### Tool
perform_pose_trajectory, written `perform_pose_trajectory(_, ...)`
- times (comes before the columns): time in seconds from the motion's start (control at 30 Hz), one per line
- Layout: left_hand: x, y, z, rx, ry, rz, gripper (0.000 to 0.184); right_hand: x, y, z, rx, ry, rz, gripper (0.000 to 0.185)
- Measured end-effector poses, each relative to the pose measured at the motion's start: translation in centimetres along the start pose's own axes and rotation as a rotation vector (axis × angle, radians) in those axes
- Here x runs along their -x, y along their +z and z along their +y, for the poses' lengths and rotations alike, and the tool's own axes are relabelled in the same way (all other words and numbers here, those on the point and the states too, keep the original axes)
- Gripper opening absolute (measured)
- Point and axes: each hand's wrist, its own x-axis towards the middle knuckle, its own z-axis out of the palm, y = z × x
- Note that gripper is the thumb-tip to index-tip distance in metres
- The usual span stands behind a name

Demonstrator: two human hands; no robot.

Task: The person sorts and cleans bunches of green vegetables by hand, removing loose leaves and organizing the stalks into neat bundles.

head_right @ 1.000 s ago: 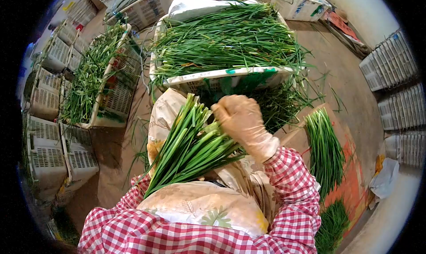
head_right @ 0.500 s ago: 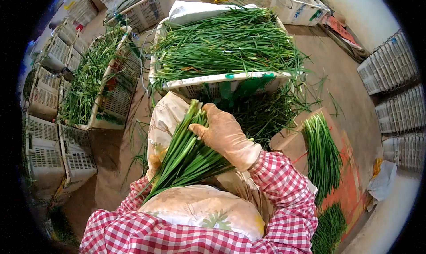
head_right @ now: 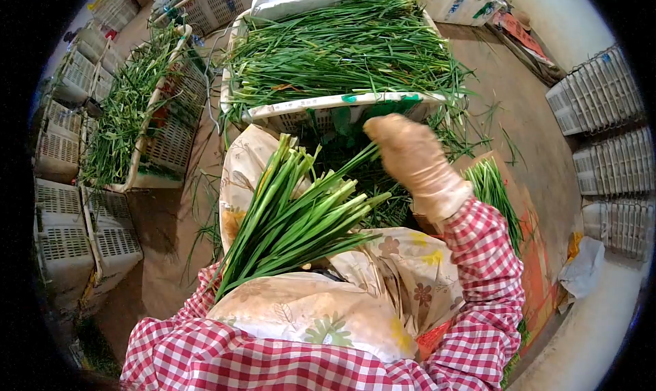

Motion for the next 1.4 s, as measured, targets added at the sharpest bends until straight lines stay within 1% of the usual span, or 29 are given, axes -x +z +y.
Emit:
perform_pose_trajectory(0.07, 0.3, -0.1, 0.1, 0.001, 0.007, 0.006, 0.062, 0.2, -1.4, 4.0, 0.093, -0.147, 0.238, 0.030)
perform_pose_trajectory(0.13, 0.7, -0.3, 0.1, 0.003, 0.006, 0.013, 0.062, 1.3, -2.9, 6.7, 0.409, 0.364, 0.223, 0.032)
perform_pose_trajectory(0.17, 0.8, -0.4, 0.2, 0.002, 0.009, 0.018, 0.062, 1.5, -2.6, 6.9, 0.409, 0.364, 0.223, 0.032)
perform_pose_trajectory(0.2, 0.9, -0.4, 0.3, 0.004, 0.010, 0.021, 0.062, 1.6, -2.1, 7.1, 0.597, 0.217, 0.377, 0.033)
perform_pose_trajectory(0.27, 1.1, -0.5, 0.4, 0.001, 0.016, 0.024, 0.062, 0.5, -1.6, 0.9, 0.279, 0.534, 0.100, 0.039)
perform_pose_trajectory(0.3, 1.3, -0.5, 0.4, -0.001, 0.016, 0.027, 0.062, 1.1, 0.3, -0.1, -0.259, 0.519, -0.045, 0.045)
perform_pose_trajectory(0.33, 1.3, -0.6, 0.4, 0.000, 0.011, 0.031, 0.063, -0.6, -1.1, -4.3, -0.274, 0.482, -0.361, 0.048)
perform_pose_trajectory(0.37, 1.3, -0.5, 0.4, -0.001, 0.010, 0.031, 0.063, 0.5, 1.0, -5.7, 0.001, 0.256, -0.308, 0.045)
perform_pose_trajectory(0.4, 1.3, -0.5, 0.4, -0.005, 0.009, 0.035, 0.063, 0.5, 1.8, -7.1, 0.104, 0.253, -0.393, 0.041)
perform_pose_trajectory(0.47, 1.3, -0.5, 0.4, -0.006, 0.010, 0.037, 0.063, 0.5, 2.3, -7.0, 0.047, 0.252, -0.349, 0.029)
perform_pose_trajectory(0.5, 1.4, -0.5, 0.3, -0.006, 0.016, 0.040, 0.063, 0.6, 2.5, -6.8, 0.049, 0.250, -0.349, 0.029)
perform_pose_trajectory(0.6, 1.4, -0.6, 0.4, 0.001, 0.021, 0.036, 0.063, 1.1, 2.8, -6.3, 0.068, 0.137, -0.317, 0.025)
perform_pose_trajectory(0.67, 1.2, -0.8, 0.4, -0.001, 0.024, 0.030, 0.064, 1.6, 3.1, -5.6, 0.115, 0.034, -0.212, 0.027)
perform_pose_trajectory(0.7, 1.1, -0.8, 0.3, -0.002, 0.024, 0.028, 0.064, 1.7, 3.0, -5.0, 0.102, -0.078, -0.113, 0.020)
perform_pose_trajectory(0.73, 1.0, -0.7, 0.3, 0.000, 0.021, 0.026, 0.064, 1.9, 2.6, -4.3, 0.105, -0.079, -0.114, 0.020)
perform_pose_trajectory(0.8, 0.8, -0.6, 0.3, 0.000, 0.020, 0.024, 0.064, 1.8, 1.6, -2.8, 0.865, -0.030, -0.249, 0.002)
perform_pose_trajectory(0.87, 0.6, -0.5, 0.2, -0.005, 0.019, 0.021, 0.064, 0.9, 0.4, -0.1, 0.593, 0.586, -0.221, 0.010)
perform_pose_trajectory(0.93, 0.1, -0.4, 0.3, -0.015, 0.015, 0.012, 0.064, 0.2, 0.1, -1.0, 0.631, 0.500, -0.034, 0.020)
perform_pose_trajectory(1.0, -0.5, -0.1, 0.2, -0.015, 0.009, 0.005, 0.064, -0.9, 0.8, -4.1, -0.474, 0.726, -0.193, 0.031)
perform_pose_trajectory(1.07, -1.1, 0.2, 0.2, -0.015, 0.005, -0.007, 0.065, -1.3, 2.1, -7.8, -0.493, 0.595, -0.230, 0.031)
perform_pose_trajectory(1.1, -1.4, 0.4, 0.2, -0.017, 0.005, -0.011, 0.065, -1.3, 3.1, -8.3, -0.478, 0.551, -0.185, 0.030)
perform_pose_trajectory(1.13, -1.6, 0.5, 0.2, -0.022, 0.002, -0.013, 0.065, -1.2, 4.0, -8.5, -0.462, 0.505, -0.139, 0.029)
perform_pose_trajectory(1.17, -1.8, 0.5, 0.2, -0.023, 0.004, -0.010, 0.065, -1.2, 4.1, -8.3, -0.518, 0.479, -0.153, 0.024)
perform_pose_trajectory(1.2, -1.6, 0.7, 0.2, -0.025, 0.005, -0.010, 0.065, -1.2, 4.1, -8.0, -0.521, 0.478, -0.155, 0.024)
perform_pose_trajectory(1.27, -1.8, 0.7, -0.1, -0.025, 0.006, -0.004, 0.065, -0.7, 3.6, -6.8, -0.486, 0.278, -0.136, 0.026)
perform_pose_trajectory(1.3, -1.8, 0.6, -0.2, -0.025, 0.004, -0.002, 0.065, -0.6, 3.5, -5.5, -0.370, 0.069, -0.061, 0.026)
perform_pose_trajectory(1.33, -1.9, 0.6, -0.3, -0.027, 0.002, 0.000, 0.065, -0.3, 2.9, -4.3, -0.191, 0.009, -0.070, 0.030)
perform_pose_trajectory(1.37, -2.0, 0.6, -0.3, -0.027, 0.002, -0.002, 0.066, -0.2, 2.4, -2.6, 0.098, -0.130, 0.050, 0.033)
perform_pose_trajectory(1.4, -1.9, 0.9, -0.5, -0.032, 0.000, 0.003, 0.066, -0.7, 1.4, -0.9, 0.332, -0.116, 0.030, 0.034)
